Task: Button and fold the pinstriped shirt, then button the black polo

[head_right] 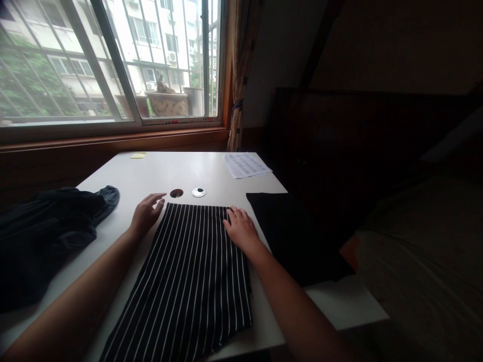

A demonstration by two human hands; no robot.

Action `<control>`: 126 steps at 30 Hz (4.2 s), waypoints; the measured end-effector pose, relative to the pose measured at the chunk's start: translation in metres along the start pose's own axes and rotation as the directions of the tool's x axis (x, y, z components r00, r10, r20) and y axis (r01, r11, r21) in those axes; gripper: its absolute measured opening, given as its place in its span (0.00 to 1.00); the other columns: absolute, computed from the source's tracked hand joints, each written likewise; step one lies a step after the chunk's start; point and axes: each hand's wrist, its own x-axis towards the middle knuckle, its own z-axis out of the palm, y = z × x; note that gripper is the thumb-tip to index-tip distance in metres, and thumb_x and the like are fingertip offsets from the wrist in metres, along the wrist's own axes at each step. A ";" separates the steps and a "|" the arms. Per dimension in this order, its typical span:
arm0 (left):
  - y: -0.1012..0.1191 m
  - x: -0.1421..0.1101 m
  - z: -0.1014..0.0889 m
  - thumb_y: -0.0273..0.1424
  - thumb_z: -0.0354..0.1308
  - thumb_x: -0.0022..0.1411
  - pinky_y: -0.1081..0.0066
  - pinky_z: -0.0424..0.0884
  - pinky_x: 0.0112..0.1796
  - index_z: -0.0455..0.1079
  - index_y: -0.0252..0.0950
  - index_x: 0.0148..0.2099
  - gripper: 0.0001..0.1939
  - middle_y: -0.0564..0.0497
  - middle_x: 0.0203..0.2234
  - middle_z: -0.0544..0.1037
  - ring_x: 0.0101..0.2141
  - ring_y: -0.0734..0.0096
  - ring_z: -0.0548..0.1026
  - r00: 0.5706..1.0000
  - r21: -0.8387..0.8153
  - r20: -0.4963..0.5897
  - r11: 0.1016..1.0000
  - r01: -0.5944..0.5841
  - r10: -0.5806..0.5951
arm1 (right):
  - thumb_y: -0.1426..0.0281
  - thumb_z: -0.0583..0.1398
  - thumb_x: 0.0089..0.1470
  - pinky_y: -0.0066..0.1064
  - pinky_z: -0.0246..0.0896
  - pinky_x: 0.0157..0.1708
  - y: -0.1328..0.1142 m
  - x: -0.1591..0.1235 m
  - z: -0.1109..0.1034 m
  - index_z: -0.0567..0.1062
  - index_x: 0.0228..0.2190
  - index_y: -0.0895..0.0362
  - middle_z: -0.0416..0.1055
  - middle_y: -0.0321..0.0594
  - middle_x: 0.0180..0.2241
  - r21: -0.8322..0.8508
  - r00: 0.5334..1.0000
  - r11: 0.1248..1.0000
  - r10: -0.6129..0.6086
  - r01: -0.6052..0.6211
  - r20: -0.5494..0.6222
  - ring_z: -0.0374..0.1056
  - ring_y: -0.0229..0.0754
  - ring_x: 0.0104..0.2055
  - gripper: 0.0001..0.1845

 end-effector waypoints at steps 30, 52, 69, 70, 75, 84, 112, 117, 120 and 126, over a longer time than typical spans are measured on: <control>0.044 -0.020 0.026 0.48 0.37 0.72 0.45 0.43 0.65 0.43 0.37 0.73 0.34 0.46 0.71 0.43 0.70 0.56 0.40 0.819 0.280 0.572 0.951 -0.133 -0.054 | 0.52 0.42 0.67 0.44 0.35 0.69 0.011 0.003 0.000 0.52 0.68 0.59 0.41 0.41 0.71 0.008 0.982 1.000 0.000 -0.002 0.188 0.38 0.48 0.72 0.36; 0.043 -0.020 0.027 0.47 0.37 0.71 0.46 0.43 0.65 0.43 0.38 0.73 0.34 0.46 0.71 0.44 0.70 0.56 0.40 0.822 0.271 0.566 0.955 -0.119 -0.058 | 0.55 0.42 0.68 0.44 0.35 0.69 0.015 0.003 0.000 0.51 0.68 0.57 0.41 0.38 0.71 0.005 0.982 1.000 0.026 -0.027 0.188 0.38 0.48 0.72 0.34; 0.040 -0.022 0.029 0.47 0.40 0.71 0.49 0.43 0.65 0.47 0.39 0.72 0.33 0.46 0.70 0.49 0.70 0.54 0.43 0.852 0.245 0.522 0.965 -0.097 -0.047 | 0.55 0.43 0.68 0.44 0.34 0.69 0.016 0.004 0.003 0.53 0.68 0.58 0.43 0.40 0.71 0.026 0.986 0.999 0.021 -0.026 0.167 0.39 0.49 0.72 0.34; 0.039 -0.022 0.029 0.47 0.40 0.71 0.49 0.43 0.65 0.48 0.39 0.72 0.33 0.47 0.70 0.50 0.69 0.54 0.44 0.857 0.242 0.513 0.966 -0.089 -0.050 | 0.55 0.43 0.68 0.43 0.34 0.69 0.016 0.004 0.003 0.53 0.67 0.58 0.43 0.40 0.71 0.028 0.987 0.999 0.020 -0.025 0.162 0.39 0.48 0.72 0.33; 0.032 -0.020 0.025 0.48 0.44 0.69 0.54 0.49 0.65 0.51 0.36 0.70 0.34 0.41 0.67 0.58 0.67 0.53 0.53 0.895 0.225 0.440 0.974 -0.024 -0.079 | 0.56 0.44 0.68 0.43 0.35 0.68 0.016 0.004 0.003 0.55 0.67 0.58 0.45 0.41 0.70 0.025 0.988 0.999 0.042 -0.047 0.150 0.41 0.49 0.72 0.32; 0.017 -0.008 0.020 0.48 0.55 0.62 0.55 0.63 0.57 0.59 0.35 0.65 0.35 0.41 0.55 0.71 0.57 0.49 0.66 0.936 0.122 0.319 0.986 0.115 -0.149 | 0.56 0.58 0.58 0.46 0.53 0.60 0.017 0.006 -0.008 0.65 0.61 0.55 0.65 0.48 0.59 0.183 0.963 0.946 0.268 -0.266 0.016 0.58 0.57 0.61 0.33; 0.052 -0.047 -0.048 0.46 0.61 0.62 0.51 0.74 0.50 0.35 0.53 0.72 0.47 0.38 0.59 0.69 0.52 0.50 0.76 0.667 -0.414 0.695 0.608 0.677 -0.270 | 0.62 0.63 0.53 0.43 0.70 0.47 0.000 -0.047 -0.049 0.45 0.67 0.44 0.66 0.47 0.58 0.847 0.873 0.219 0.189 -0.484 0.450 0.73 0.51 0.50 0.47; 0.063 -0.078 -0.065 0.43 0.63 0.61 0.50 0.55 0.64 0.50 0.57 0.69 0.38 0.53 0.70 0.53 0.68 0.53 0.52 0.627 -0.429 0.775 0.661 0.615 -0.079 | 0.63 0.64 0.53 0.43 0.68 0.52 -0.009 -0.084 -0.073 0.59 0.62 0.44 0.68 0.44 0.57 0.816 0.819 0.084 0.017 -0.573 0.573 0.72 0.50 0.52 0.36; 0.070 -0.088 -0.066 0.41 0.62 0.62 0.50 0.48 0.66 0.53 0.58 0.68 0.35 0.57 0.70 0.53 0.69 0.55 0.49 0.585 -0.402 0.809 0.677 0.616 -0.052 | 0.65 0.63 0.53 0.43 0.69 0.51 -0.017 -0.096 -0.077 0.64 0.59 0.44 0.70 0.41 0.56 0.801 0.803 0.084 -0.012 -0.593 0.596 0.73 0.50 0.50 0.33; 0.111 -0.089 -0.060 0.31 0.59 0.63 0.50 0.43 0.67 0.47 0.52 0.71 0.39 0.54 0.71 0.48 0.69 0.55 0.47 0.613 -0.480 0.790 0.609 0.631 -0.012 | 0.68 0.60 0.53 0.46 0.66 0.55 -0.008 -0.099 -0.083 0.66 0.60 0.44 0.64 0.37 0.62 0.859 0.874 0.162 0.106 -0.485 0.473 0.69 0.53 0.56 0.32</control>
